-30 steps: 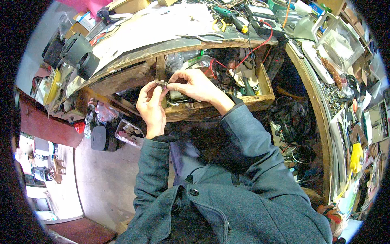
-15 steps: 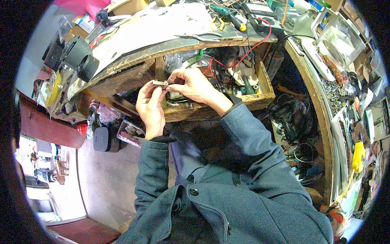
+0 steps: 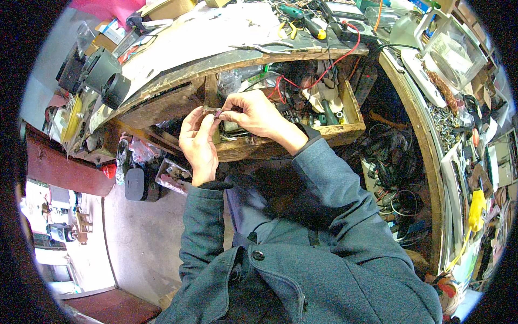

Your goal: The person uses a soldering iron and pliers to work on a small electronic component with red and black wires. They repeatedly heat and adjust the component while seated at a cluttered workbench.

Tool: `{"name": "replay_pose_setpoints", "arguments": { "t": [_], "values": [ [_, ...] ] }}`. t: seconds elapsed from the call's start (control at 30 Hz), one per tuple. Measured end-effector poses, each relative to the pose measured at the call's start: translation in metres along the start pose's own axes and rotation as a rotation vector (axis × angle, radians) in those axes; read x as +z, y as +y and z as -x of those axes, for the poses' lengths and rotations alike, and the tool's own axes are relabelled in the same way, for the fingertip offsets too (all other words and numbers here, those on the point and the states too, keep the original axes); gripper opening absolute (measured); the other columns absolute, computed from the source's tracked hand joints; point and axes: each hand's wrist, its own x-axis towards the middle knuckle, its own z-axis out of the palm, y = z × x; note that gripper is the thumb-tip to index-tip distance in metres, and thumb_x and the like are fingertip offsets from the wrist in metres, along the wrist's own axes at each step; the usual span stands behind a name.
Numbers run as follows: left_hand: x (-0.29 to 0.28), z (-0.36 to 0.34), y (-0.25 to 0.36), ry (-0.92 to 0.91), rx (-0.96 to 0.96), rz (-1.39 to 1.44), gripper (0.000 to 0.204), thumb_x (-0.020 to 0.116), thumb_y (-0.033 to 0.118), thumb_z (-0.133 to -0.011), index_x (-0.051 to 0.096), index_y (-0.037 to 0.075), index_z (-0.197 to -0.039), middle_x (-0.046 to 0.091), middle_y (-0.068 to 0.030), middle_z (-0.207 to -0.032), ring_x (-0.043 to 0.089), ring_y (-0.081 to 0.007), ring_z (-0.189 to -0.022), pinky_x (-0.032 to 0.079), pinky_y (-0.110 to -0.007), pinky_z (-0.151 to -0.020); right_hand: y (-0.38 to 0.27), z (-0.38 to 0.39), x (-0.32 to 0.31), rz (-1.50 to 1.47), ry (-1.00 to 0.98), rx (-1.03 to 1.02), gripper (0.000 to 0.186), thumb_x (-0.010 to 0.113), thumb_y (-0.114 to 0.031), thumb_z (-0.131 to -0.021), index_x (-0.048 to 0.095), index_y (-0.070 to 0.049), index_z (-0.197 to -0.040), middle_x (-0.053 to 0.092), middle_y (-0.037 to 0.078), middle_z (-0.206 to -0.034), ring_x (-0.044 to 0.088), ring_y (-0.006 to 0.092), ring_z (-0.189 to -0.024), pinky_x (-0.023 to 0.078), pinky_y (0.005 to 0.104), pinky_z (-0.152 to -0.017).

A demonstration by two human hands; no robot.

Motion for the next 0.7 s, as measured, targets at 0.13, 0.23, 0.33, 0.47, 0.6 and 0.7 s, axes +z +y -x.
{"name": "replay_pose_setpoints", "arguments": {
  "t": [0.13, 0.23, 0.33, 0.47, 0.6, 0.7],
  "values": [
    [0.0020, 0.0001, -0.0003, -0.011, 0.005, 0.017, 0.026, 0.068, -0.008, -0.088, 0.064, -0.005, -0.114, 0.070, -0.0117, -0.104, 0.068, -0.0174, -0.092, 0.059, -0.031, -0.085, 0.0003, 0.0001, -0.0005, 0.027, -0.002, 0.021, 0.017, 0.073, -0.020, -0.091, 0.072, -0.003, -0.093, 0.069, 0.009, -0.074, 0.059, 0.0106, -0.066, 0.048, 0.0300, -0.064],
    [0.0011, 0.0004, -0.0014, -0.010, 0.014, -0.017, 0.025, 0.069, -0.008, -0.088, 0.064, -0.005, -0.113, 0.070, -0.0109, -0.104, 0.068, -0.0165, -0.092, 0.058, -0.030, -0.084, 0.0010, -0.0001, -0.0006, 0.033, 0.002, 0.005, 0.017, 0.073, -0.020, -0.092, 0.072, -0.003, -0.094, 0.068, 0.008, -0.073, 0.058, 0.0104, -0.065, 0.048, 0.0302, -0.063],
    [0.0030, 0.0010, -0.0003, -0.003, 0.014, -0.014, 0.025, 0.069, -0.008, -0.088, 0.064, -0.005, -0.112, 0.071, -0.0103, -0.104, 0.068, -0.0158, -0.092, 0.057, -0.029, -0.084, -0.0010, 0.0001, -0.0012, 0.040, 0.002, 0.014, 0.017, 0.073, -0.020, -0.092, 0.072, -0.003, -0.093, 0.067, 0.008, -0.072, 0.056, 0.0102, -0.065, 0.047, 0.0300, -0.062],
    [-0.0013, -0.0003, -0.0032, -0.022, 0.027, -0.069, 0.026, 0.067, -0.008, -0.089, 0.062, -0.005, -0.114, 0.068, -0.0129, -0.108, 0.070, -0.0216, -0.097, 0.059, -0.034, -0.088, 0.0017, -0.0002, -0.0007, 0.030, -0.004, 0.013, 0.017, 0.073, -0.020, -0.092, 0.072, -0.003, -0.093, 0.066, 0.007, -0.071, 0.055, 0.0099, -0.064, 0.046, 0.0297, -0.061],
    [-0.0016, -0.0002, -0.0032, -0.028, 0.025, -0.068, 0.026, 0.067, -0.008, -0.089, 0.062, -0.005, -0.114, 0.068, -0.0130, -0.109, 0.069, -0.0214, -0.097, 0.059, -0.034, -0.088, 0.0009, -0.0001, -0.0009, 0.029, -0.001, -0.002, 0.017, 0.073, -0.020, -0.092, 0.071, -0.003, -0.093, 0.066, 0.007, -0.071, 0.055, 0.0097, -0.065, 0.046, 0.0295, -0.062],
    [-0.0010, 0.0002, -0.0030, -0.027, 0.018, -0.071, 0.026, 0.067, -0.008, -0.089, 0.062, -0.005, -0.115, 0.068, -0.0129, -0.109, 0.069, -0.0211, -0.098, 0.059, -0.034, -0.088, 0.0021, 0.0001, -0.0009, 0.031, 0.004, -0.013, 0.017, 0.073, -0.020, -0.092, 0.071, -0.003, -0.093, 0.067, 0.007, -0.073, 0.056, 0.0098, -0.066, 0.047, 0.0296, -0.063]
  ]
}}
